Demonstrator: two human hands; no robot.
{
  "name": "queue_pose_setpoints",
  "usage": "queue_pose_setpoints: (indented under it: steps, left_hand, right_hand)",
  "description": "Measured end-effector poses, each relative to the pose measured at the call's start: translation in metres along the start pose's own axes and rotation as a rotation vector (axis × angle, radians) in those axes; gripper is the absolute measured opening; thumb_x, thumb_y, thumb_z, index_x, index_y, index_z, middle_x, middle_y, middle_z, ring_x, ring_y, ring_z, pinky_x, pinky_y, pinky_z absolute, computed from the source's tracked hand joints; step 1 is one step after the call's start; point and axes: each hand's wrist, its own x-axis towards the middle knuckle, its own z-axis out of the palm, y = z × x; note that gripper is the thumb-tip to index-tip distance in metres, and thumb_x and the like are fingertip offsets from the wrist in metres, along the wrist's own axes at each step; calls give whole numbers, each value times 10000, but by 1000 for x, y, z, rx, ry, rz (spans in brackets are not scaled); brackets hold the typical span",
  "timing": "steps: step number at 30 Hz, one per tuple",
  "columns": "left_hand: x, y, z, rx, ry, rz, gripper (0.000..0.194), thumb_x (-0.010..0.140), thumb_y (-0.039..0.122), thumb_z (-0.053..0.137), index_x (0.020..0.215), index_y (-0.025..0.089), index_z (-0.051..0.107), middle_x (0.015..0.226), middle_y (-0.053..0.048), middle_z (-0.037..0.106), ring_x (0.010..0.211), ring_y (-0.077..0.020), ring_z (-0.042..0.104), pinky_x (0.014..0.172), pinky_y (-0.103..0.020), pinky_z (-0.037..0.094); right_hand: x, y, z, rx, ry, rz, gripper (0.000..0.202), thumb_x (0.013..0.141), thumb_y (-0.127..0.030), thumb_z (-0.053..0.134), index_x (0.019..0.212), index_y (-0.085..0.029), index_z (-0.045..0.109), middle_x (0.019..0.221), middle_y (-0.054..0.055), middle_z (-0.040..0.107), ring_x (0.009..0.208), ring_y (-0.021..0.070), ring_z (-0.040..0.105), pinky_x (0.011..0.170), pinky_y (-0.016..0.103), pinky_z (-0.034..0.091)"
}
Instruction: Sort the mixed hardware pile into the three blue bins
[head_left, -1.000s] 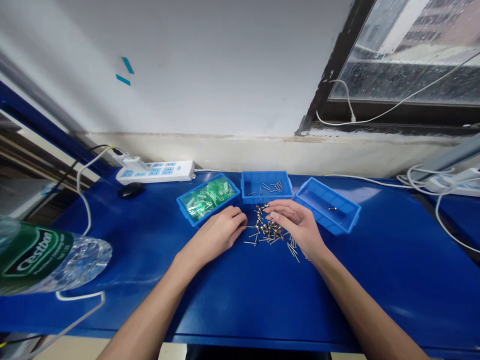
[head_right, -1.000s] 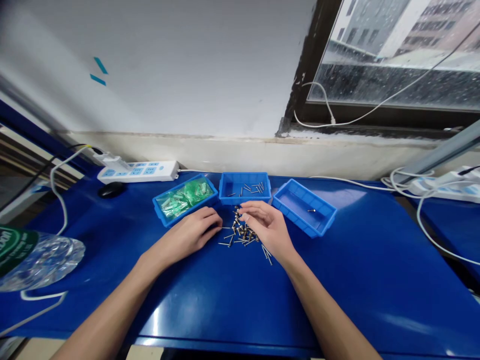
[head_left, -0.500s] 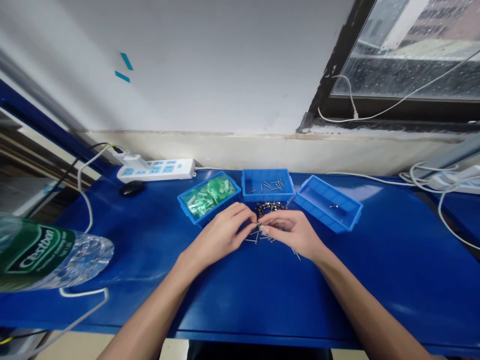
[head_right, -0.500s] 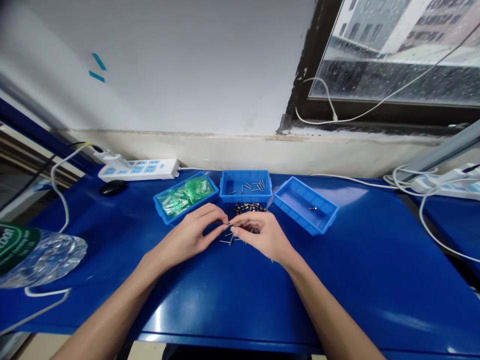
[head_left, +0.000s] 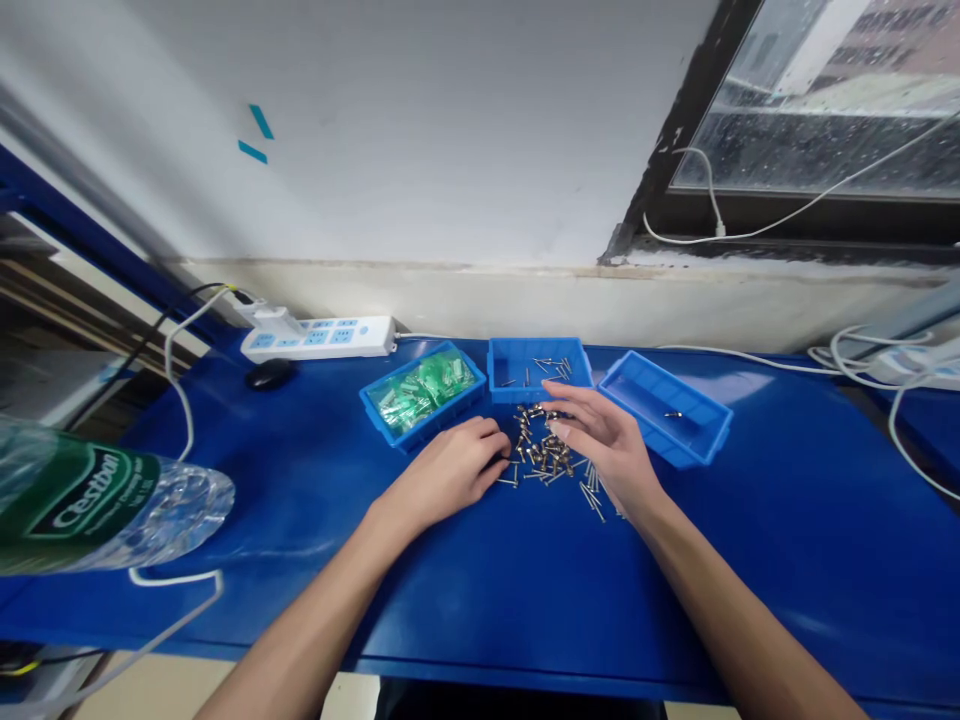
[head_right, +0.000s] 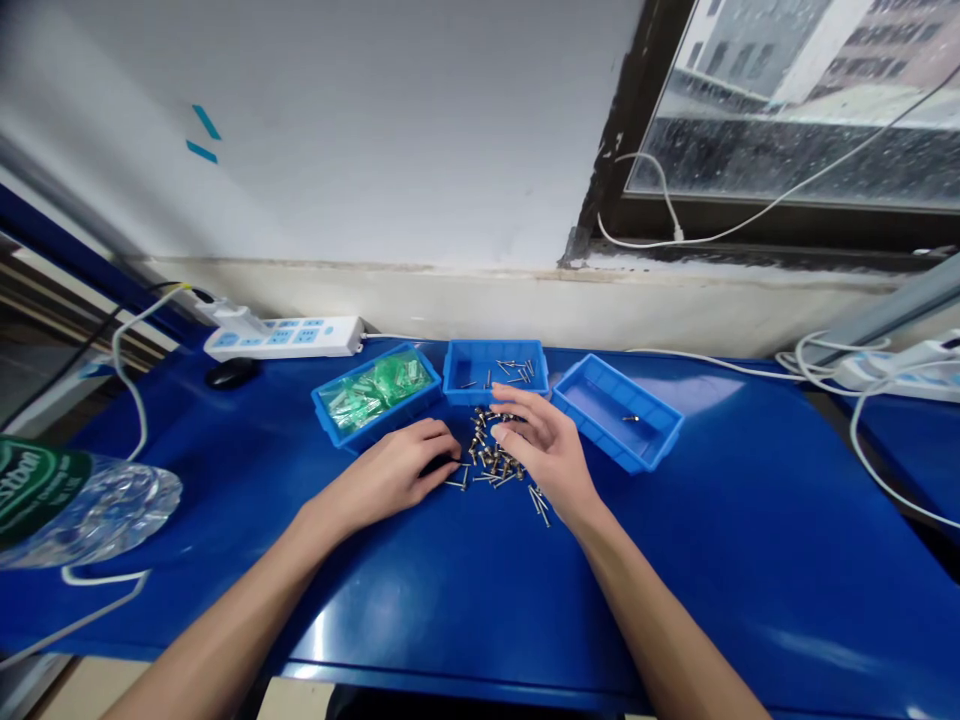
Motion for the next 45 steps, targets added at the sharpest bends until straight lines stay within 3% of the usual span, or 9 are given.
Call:
queue_pose_setpoints:
  steps: [5,10,16,23,26,29,34,39,45]
  left_hand:
    - [-1,-6,-4,15,52,-36,155,1010,170,491,974,140,638,968,-76,635,888,-204,617,780,-344,526]
    - [-2,-6,-5,-132,227,-4,156,1035,228,483,1064,177,628,989,-57,665,898,-178,638,808,-335,529]
    - [-2,4,-7,-223,337,46,124,1027,259,525,1070,194,621,965,-38,687,857,-152,646,764,-298,520]
    - [-6,4,-16,-197,135,2,175,989,297,587,1129,196,615,1021,-53,674,923,-192,652,811,-340,532]
    - [-8,0,-17,-143,0,29,203,961,296,627,1138,198,636,1032,-65,661,938,-212,658,821,-351,537]
    - [-7,-1,-15,-132,-92,63,166,933,254,657,1090,201,662,1019,-61,645,919,-207,653,802,-332,533]
    - [-5,-3,-10,-133,-101,93,131,976,149,538,974,186,663,968,-47,632,872,-177,635,774,-303,508]
    - [-5,-8,-12,-119,-9,66,161,1009,160,482,979,174,639,951,-49,644,870,-175,632,780,-309,511]
    - [-4,-6,-15,-185,236,35,126,1012,202,510,1064,192,625,965,-46,673,857,-162,641,770,-306,521]
  right_hand:
    - [-1,-1,3,-116,-28,-32,202,869,-239,693,1066,-262,730,1094,53,752,1028,234,708,952,429,574]
    - [-4,1,6,-325,-56,-46,198,871,-255,685,1059,-240,742,1066,61,761,938,227,725,897,420,592]
    - [-7,1,11,-174,-184,77,151,854,-296,720,987,-240,765,970,47,786,895,233,748,847,409,614]
    - [-4,-1,7,-62,-116,152,137,791,-296,793,912,-234,783,850,39,785,804,230,750,779,397,625]
    - [-1,-1,2,20,-8,68,327,793,-245,785,1116,-277,748,1122,54,770,1044,264,729,941,443,593]
    - [0,-2,-1,54,24,11,538,808,-229,767,1320,-329,635,1423,47,618,1252,279,629,1046,466,540]
    - [0,-3,-1,-3,8,16,419,829,-264,747,1238,-308,664,1374,63,647,1154,281,676,988,483,570]
    - [-1,0,3,-34,-11,11,287,834,-245,740,1117,-268,697,1196,67,725,1034,247,710,963,452,574]
    - [-4,0,6,-225,-103,-5,268,862,-267,709,1128,-242,710,1107,71,747,1006,238,715,947,433,576]
